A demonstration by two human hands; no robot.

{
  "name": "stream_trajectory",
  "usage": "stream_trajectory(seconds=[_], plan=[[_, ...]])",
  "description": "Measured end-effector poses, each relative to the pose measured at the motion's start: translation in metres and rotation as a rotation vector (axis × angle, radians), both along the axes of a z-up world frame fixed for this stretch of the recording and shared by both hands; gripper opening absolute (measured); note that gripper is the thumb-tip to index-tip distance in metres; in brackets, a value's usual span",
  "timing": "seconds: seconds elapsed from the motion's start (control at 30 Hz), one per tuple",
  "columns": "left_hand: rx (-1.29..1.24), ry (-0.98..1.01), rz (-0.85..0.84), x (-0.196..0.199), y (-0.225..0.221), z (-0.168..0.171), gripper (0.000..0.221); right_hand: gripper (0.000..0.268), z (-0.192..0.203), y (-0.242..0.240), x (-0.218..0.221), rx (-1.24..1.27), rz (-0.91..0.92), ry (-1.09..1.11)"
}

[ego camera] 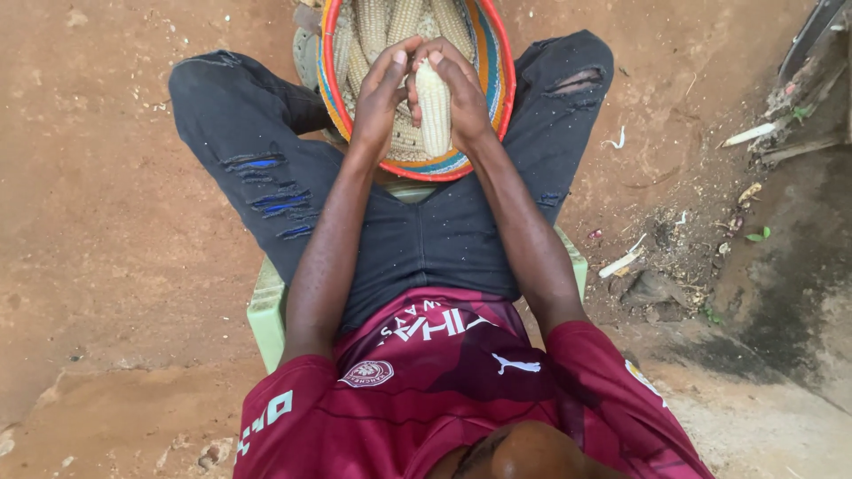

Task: Shelling corn kernels from the cob by hand into a woven basket

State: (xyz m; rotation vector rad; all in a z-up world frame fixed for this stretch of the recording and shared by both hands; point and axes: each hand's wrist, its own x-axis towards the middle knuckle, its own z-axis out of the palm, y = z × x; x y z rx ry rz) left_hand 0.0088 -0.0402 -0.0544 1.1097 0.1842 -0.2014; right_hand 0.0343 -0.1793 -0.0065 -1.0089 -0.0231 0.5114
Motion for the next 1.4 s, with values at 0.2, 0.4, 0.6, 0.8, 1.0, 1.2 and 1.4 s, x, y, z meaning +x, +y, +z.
stream_trajectory(seconds=[0.2, 0.4, 0.6, 0.8, 1.0, 1.2, 1.4], plan=[[0.045, 0.141, -0.057, -0.003, -0.005, -0.007, 0.069, 0.032, -0.008, 0.002, 0.018, -0.034, -0.023, 0.024], [-0.043, 0.068, -0.016, -0.001, -0.004, -0.017, 0.059, 0.035, -0.032, -0.006, 0.014, 0.104, 0.005, -0.086], [0.214, 0.061, -0.139, -0.004, -0.01, 0.003, 0.073, 0.022, -0.025, 0.0, 0.011, 0.128, -0.17, -0.015], [0.18, 0.119, -0.077, -0.002, -0.012, -0.001, 0.062, 0.039, -0.047, -0.003, 0.001, 0.185, -0.156, 0.037], [0.194, 0.002, -0.072, -0.002, -0.012, -0.024, 0.053, 0.025, -0.03, 0.005, 0.001, 0.002, -0.232, -0.019], [0.152, 0.024, -0.152, -0.005, -0.01, -0.01, 0.05, 0.028, -0.029, 0.0, 0.002, -0.312, -0.282, -0.162], [0.092, -0.006, -0.091, -0.001, -0.012, -0.011, 0.059, 0.033, -0.022, 0.002, 0.001, -0.392, -0.201, -0.328]])
